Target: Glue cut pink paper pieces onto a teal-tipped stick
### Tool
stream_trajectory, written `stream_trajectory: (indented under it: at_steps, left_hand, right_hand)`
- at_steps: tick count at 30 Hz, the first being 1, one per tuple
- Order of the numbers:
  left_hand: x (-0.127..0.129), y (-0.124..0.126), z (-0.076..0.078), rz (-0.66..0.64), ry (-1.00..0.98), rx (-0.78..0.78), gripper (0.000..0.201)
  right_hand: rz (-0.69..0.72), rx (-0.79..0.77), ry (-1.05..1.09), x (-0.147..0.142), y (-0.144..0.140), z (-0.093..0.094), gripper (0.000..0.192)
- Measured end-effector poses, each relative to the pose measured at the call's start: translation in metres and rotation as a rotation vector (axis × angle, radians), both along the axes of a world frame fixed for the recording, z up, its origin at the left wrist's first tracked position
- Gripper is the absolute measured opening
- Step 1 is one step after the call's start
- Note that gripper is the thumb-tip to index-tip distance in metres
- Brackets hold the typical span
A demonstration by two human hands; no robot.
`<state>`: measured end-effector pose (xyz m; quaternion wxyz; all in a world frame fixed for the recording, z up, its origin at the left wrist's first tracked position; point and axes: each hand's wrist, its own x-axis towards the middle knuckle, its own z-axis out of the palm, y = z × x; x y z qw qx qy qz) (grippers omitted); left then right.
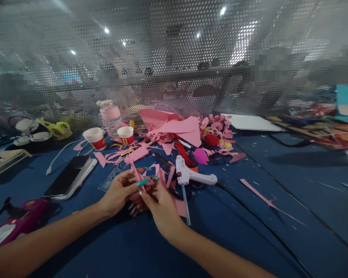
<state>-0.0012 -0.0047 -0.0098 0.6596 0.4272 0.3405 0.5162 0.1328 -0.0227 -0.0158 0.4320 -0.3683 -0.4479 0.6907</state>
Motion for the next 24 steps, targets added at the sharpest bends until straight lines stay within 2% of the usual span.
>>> stream_trajectory:
  at_steps: [4, 6, 9, 13, 19, 24]
  left_hand:
    - [-0.001, 0.004, -0.002, 0.093, -0.05, -0.01, 0.034]
    - [0.0, 0.006, 0.0, 0.164, -0.084, -0.02, 0.035]
    - [0.002, 0.007, 0.004, 0.196, -0.089, -0.054, 0.035]
    - [0.002, 0.005, 0.007, 0.16, -0.082, -0.068, 0.036]
    - [0.001, 0.006, 0.004, 0.173, -0.025, -0.03, 0.037]
    - [-0.002, 0.009, -0.002, 0.166, 0.011, -0.015, 0.032]
  right_hand:
    - [-0.096, -0.022, 0.051, 0.001, -0.003, 0.011, 0.05]
    - [-0.133, 0.026, 0.099, 0.003, -0.004, 0.016, 0.053]
    - [-0.154, 0.143, 0.081, 0.008, -0.002, 0.021, 0.043]
    - [-0.237, 0.251, -0.041, 0.013, 0.0, 0.021, 0.025]
    - [-0.406, 0.288, -0.107, 0.02, 0.005, 0.02, 0.021]
    - [-0.52, 0.436, -0.185, 0.024, 0.004, 0.028, 0.011]
